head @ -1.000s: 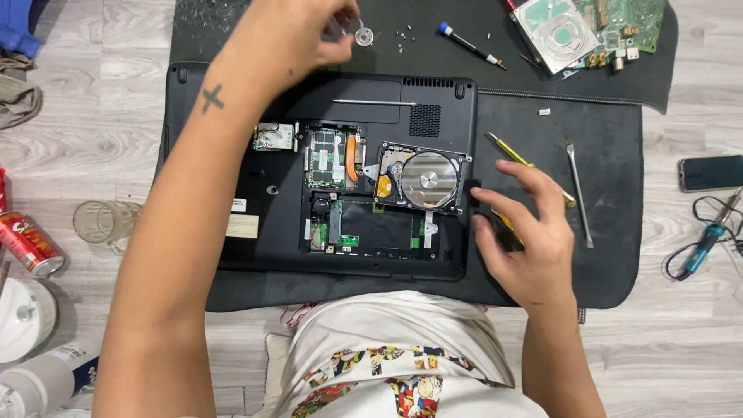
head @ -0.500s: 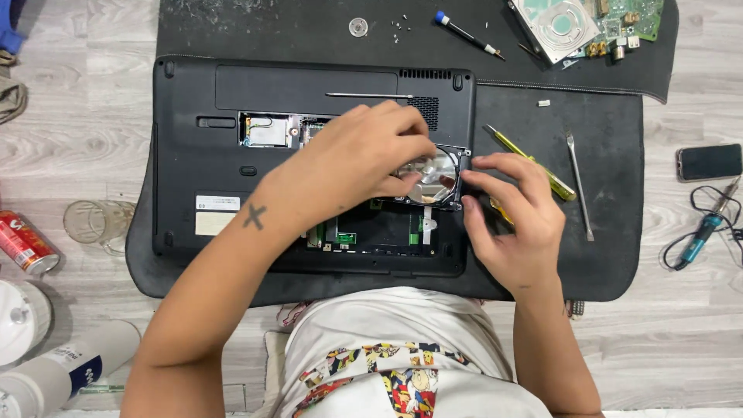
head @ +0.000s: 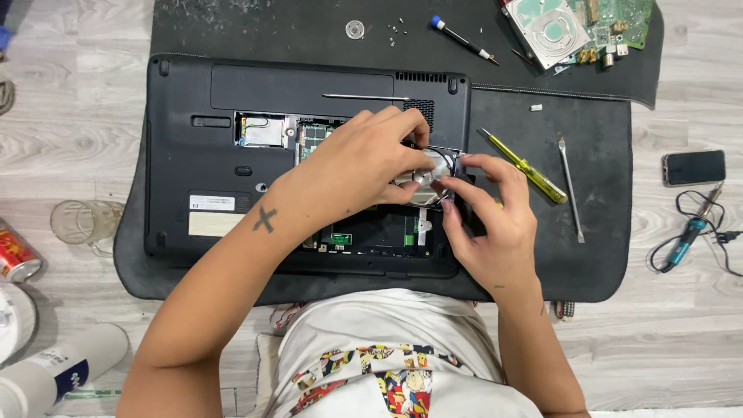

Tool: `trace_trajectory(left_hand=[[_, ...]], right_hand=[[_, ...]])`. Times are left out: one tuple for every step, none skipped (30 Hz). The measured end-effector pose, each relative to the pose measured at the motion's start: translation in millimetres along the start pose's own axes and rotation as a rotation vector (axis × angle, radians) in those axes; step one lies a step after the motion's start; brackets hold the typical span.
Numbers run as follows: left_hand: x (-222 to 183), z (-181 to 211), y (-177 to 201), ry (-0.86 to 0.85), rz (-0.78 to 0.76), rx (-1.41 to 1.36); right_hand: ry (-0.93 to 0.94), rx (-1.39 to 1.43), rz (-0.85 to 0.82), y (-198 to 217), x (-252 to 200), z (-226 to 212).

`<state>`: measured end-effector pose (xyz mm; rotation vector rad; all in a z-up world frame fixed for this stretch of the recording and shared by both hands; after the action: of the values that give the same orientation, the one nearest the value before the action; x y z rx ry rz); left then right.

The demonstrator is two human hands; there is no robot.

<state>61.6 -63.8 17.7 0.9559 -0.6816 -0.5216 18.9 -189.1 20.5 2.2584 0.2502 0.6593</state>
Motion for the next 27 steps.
trace_trajectory(left_hand=[[-1, 0, 0, 0.001, -0.002, 0.0], [-2, -1, 0, 0.001, -0.014, -0.017], [-2, -1, 0, 0.0, -0.02, -0.035], [-2, -1, 1, 0.0, -0.017, -0.036], [-2, -1, 1, 0.008, -0.023, -0.036], [-2, -1, 1, 0.016, -0.03, -0.036], [-2, -1, 1, 0.015, -0.024, -0.037], [-1, -3, -2, 0.029, -0.06, -0.033], [-1, -4, -4, 0.043, -0.099, -0.025], [0, -4, -5, 0.043, -0.096, -0.023], [0, -5, -6, 0.059, -0.101, -0.034], [0, -7, -8, 0.076, -0.107, -0.046], [-1, -6, -7, 0.075, -0.107, -0.041], [-2, -7, -7, 0.102, -0.111, -0.061], [-1, -8, -7, 0.125, -0.11, -0.083], [-1, -9, -6, 0.121, -0.107, -0.081], [-2, -9, -5, 0.13, -0.113, -0.102], [-2, -10, -5, 0.139, -0.118, -0.122], [-2, -11, -5, 0.138, -0.111, -0.122], [-2, -14, -6, 0.15, -0.109, -0.148], [-4, -17, -7, 0.164, -0.113, -0.172], [-2, -17, -11, 0.165, -0.112, -0.17], [-3, -19, -13, 0.168, -0.093, -0.136], [-3, -20, -15, 0.171, -0.074, -0.103], [-2, -21, -10, 0.17, -0.078, -0.095], [-1, -20, -5, 0.134, -0.075, -0.165], [1, -19, -1, 0.097, -0.07, -0.237]], right_hand=[[-0.002, 0.002, 0.0, -3, 0, 0], [0.004, -0.01, 0.004, -5, 0, -2], [0.012, -0.027, 0.006, -6, 1, -2], [0.014, -0.029, 0.005, -8, 2, -3], [0.032, -0.05, -0.003, -9, 2, -4], [0.05, -0.072, -0.01, -10, 3, -6], [0.054, -0.077, -0.012, -13, 1, 1], [0.139, -0.124, 0.026, -13, -1, 1], [0.225, -0.167, 0.067, -14, -5, 0], [0.228, -0.168, 0.069, -13, -5, -1], [0.233, -0.184, 0.075, -13, -5, -3], [0.238, -0.199, 0.081, -13, -5, -4], [0.24, -0.197, 0.085, -14, -5, -5], [0.236, -0.203, 0.089, -14, -4, -5], [0.232, -0.213, 0.091, -14, -4, -5], [0.234, -0.217, 0.094, -14, -4, -6], [0.241, -0.231, 0.093, -13, -4, -7], [0.247, -0.245, 0.092, -13, -4, -8], [0.252, -0.25, 0.091, -12, -5, -7], [0.25, -0.261, 0.085, -12, -5, -6], [0.245, -0.267, 0.081, -13, -5, -6], [0.247, -0.266, 0.082, -13, -5, -5], [0.24, -0.257, 0.089, -13, -6, -5], [0.234, -0.249, 0.095, -14, -6, -4], [0.234, -0.244, 0.102, -14, -7, -5], [0.219, -0.229, 0.103, -14, -6, -4], [0.206, -0.216, 0.102, -14, -7, -3]])
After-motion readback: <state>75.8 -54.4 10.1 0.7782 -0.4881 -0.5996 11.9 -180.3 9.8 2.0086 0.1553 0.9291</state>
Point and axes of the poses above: each hand's wrist, its own x-axis towards the middle knuckle, its own y-axis out of the back of the hand, z = x × y, the point moved 9 cm from there along x, towards the middle knuckle, and after that the axes turned 6 degrees about -z, right-handed, at the moved point
